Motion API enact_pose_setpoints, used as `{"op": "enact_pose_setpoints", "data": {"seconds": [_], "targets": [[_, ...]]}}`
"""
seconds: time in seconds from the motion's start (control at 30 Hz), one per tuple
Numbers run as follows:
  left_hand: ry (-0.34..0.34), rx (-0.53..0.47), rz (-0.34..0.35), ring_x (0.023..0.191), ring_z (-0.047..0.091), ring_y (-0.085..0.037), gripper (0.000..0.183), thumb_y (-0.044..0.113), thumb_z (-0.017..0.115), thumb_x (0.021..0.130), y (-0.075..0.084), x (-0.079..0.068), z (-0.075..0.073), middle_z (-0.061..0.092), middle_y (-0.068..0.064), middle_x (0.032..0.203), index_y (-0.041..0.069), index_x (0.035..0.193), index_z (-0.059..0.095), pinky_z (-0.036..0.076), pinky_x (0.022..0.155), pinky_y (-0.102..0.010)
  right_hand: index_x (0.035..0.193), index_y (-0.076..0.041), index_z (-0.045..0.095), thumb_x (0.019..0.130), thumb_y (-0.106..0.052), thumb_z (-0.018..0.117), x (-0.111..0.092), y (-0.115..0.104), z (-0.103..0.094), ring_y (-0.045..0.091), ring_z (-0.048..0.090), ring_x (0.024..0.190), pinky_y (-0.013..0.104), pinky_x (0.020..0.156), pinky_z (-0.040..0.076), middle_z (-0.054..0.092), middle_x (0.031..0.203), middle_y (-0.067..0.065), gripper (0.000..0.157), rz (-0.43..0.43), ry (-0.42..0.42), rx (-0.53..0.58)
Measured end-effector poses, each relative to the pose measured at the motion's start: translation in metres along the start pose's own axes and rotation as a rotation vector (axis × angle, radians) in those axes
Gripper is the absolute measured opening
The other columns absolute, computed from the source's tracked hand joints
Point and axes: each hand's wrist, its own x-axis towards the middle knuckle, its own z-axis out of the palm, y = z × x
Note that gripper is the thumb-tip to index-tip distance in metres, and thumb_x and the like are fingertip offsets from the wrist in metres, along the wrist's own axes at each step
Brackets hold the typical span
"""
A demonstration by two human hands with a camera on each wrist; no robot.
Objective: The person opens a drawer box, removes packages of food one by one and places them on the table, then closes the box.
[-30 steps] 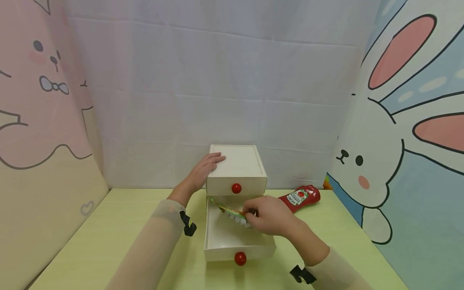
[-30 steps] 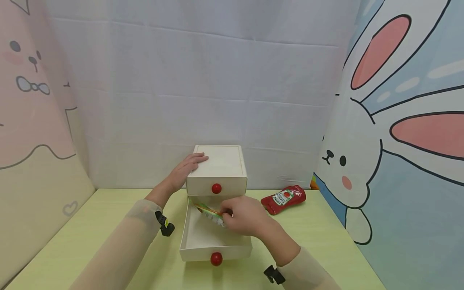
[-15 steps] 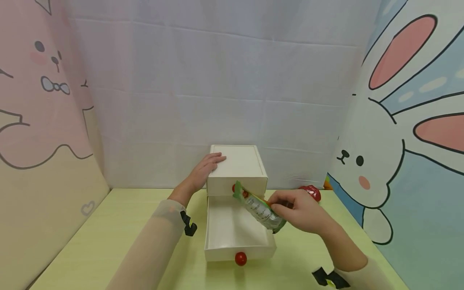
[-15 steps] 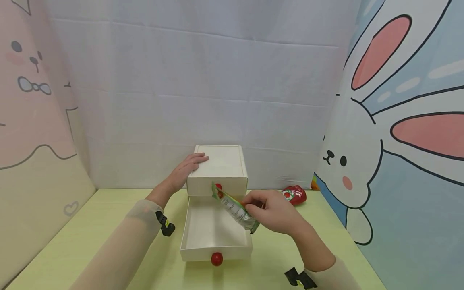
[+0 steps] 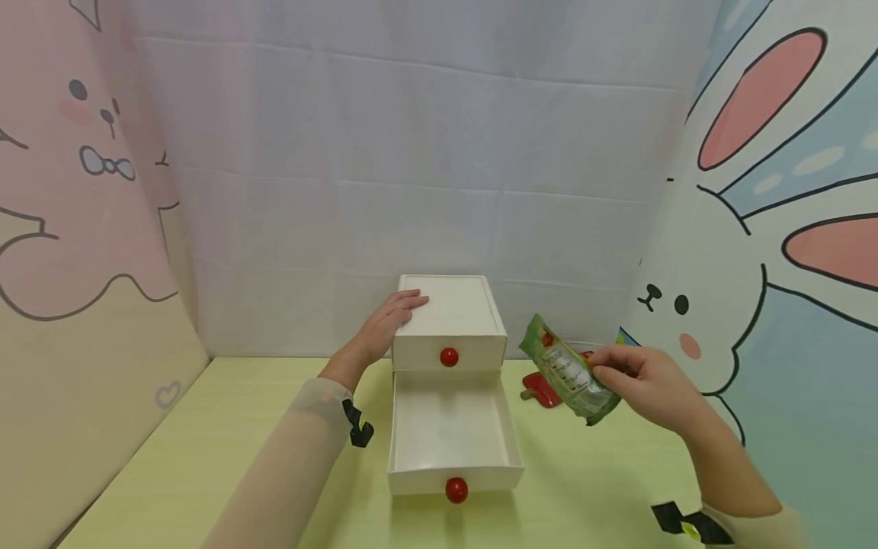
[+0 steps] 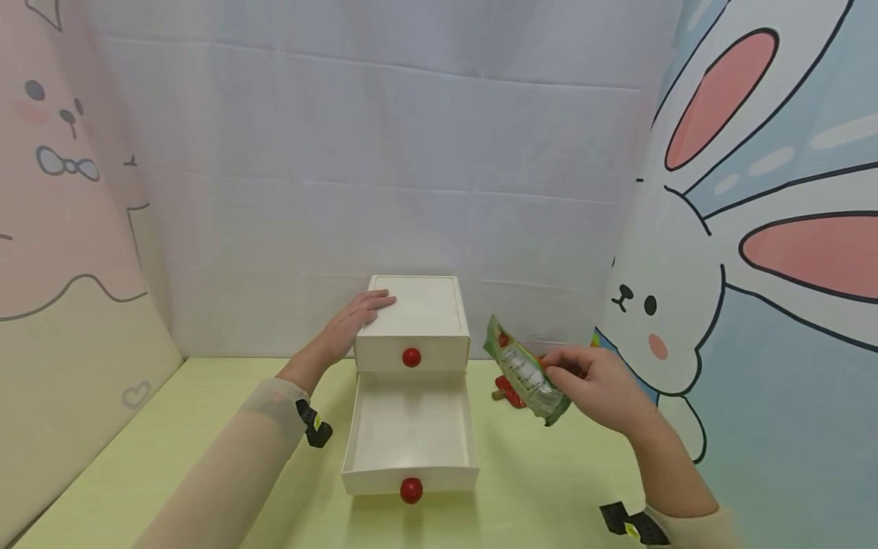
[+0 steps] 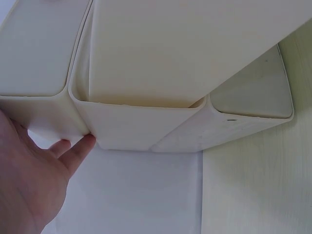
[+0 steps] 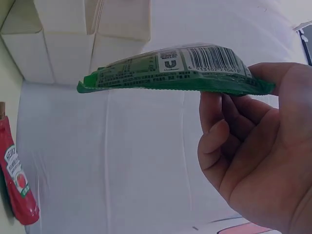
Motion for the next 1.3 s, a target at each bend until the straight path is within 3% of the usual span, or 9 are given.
{"op": "enact_pose_setpoints", "data": {"seconds": [0.1, 0.3, 0.53, 0.8, 1.0, 1.3], "targets": [[-0.001, 0.000, -0.004, 0.171, 0.018, -0.039, 0.054, 0.023, 0.031, 0.117, 0.001, 0.000, 0.000, 0.028, -0.011, 0.181, 0.006, 0.165, 0.050, 0.016, 0.136, -0.067, 0.120, 0.000, 0.077, 0.110, -0.007, 0.061, -0.003, 0.020, -0.009, 0.001, 0.060, 0.085, 0.026, 0.071, 0.055, 0.076, 0.111, 0.007, 0.020, 0.056, -0.004, -0.038], [0.000, -0.002, -0.012, 0.171, 0.018, -0.038, 0.053, 0.023, 0.031, 0.117, 0.002, -0.001, 0.000, 0.028, -0.010, 0.182, 0.006, 0.164, 0.050, 0.017, 0.136, -0.066, 0.123, 0.002, 0.075, 0.113, -0.015, 0.056, -0.008, 0.056, -0.022, 0.007, 0.054, 0.081, 0.030, 0.069, 0.048, 0.075, 0.110, 0.007, 0.027, 0.200, -0.016, -0.151], [0.001, 0.004, -0.001, 0.170, 0.019, -0.039, 0.054, 0.022, 0.031, 0.117, 0.000, -0.001, 0.000, 0.029, -0.012, 0.181, 0.005, 0.165, 0.049, 0.017, 0.136, -0.067, 0.127, 0.005, 0.074, 0.114, -0.022, 0.053, -0.010, 0.094, -0.027, 0.016, 0.061, 0.086, 0.037, 0.074, 0.051, 0.078, 0.112, 0.014, 0.037, 0.318, -0.085, -0.306], [0.004, 0.006, 0.013, 0.170, 0.018, -0.040, 0.054, 0.023, 0.031, 0.117, -0.003, 0.002, 0.001, 0.029, -0.012, 0.181, 0.005, 0.164, 0.050, 0.016, 0.135, -0.068, 0.113, 0.004, 0.077, 0.108, -0.017, 0.054, -0.014, 0.134, -0.018, 0.019, 0.054, 0.076, 0.038, 0.068, 0.044, 0.074, 0.096, 0.008, 0.031, 0.344, -0.151, -0.386], [0.006, 0.001, 0.012, 0.171, 0.018, -0.038, 0.054, 0.022, 0.031, 0.117, -0.003, 0.002, 0.001, 0.029, -0.011, 0.181, 0.006, 0.164, 0.050, 0.015, 0.136, -0.067, 0.099, -0.004, 0.074, 0.105, -0.017, 0.058, -0.017, 0.155, -0.005, 0.017, 0.048, 0.066, 0.035, 0.063, 0.039, 0.059, 0.075, 0.000, 0.022, 0.356, -0.188, -0.376], [0.007, 0.012, 0.001, 0.171, 0.018, -0.038, 0.054, 0.022, 0.031, 0.117, -0.004, 0.003, 0.000, 0.029, -0.010, 0.181, 0.007, 0.164, 0.050, 0.014, 0.136, -0.067, 0.095, -0.007, 0.071, 0.106, -0.018, 0.062, -0.018, 0.177, 0.010, 0.017, 0.051, 0.067, 0.035, 0.064, 0.042, 0.059, 0.076, 0.000, 0.018, 0.412, -0.251, -0.381]]}}
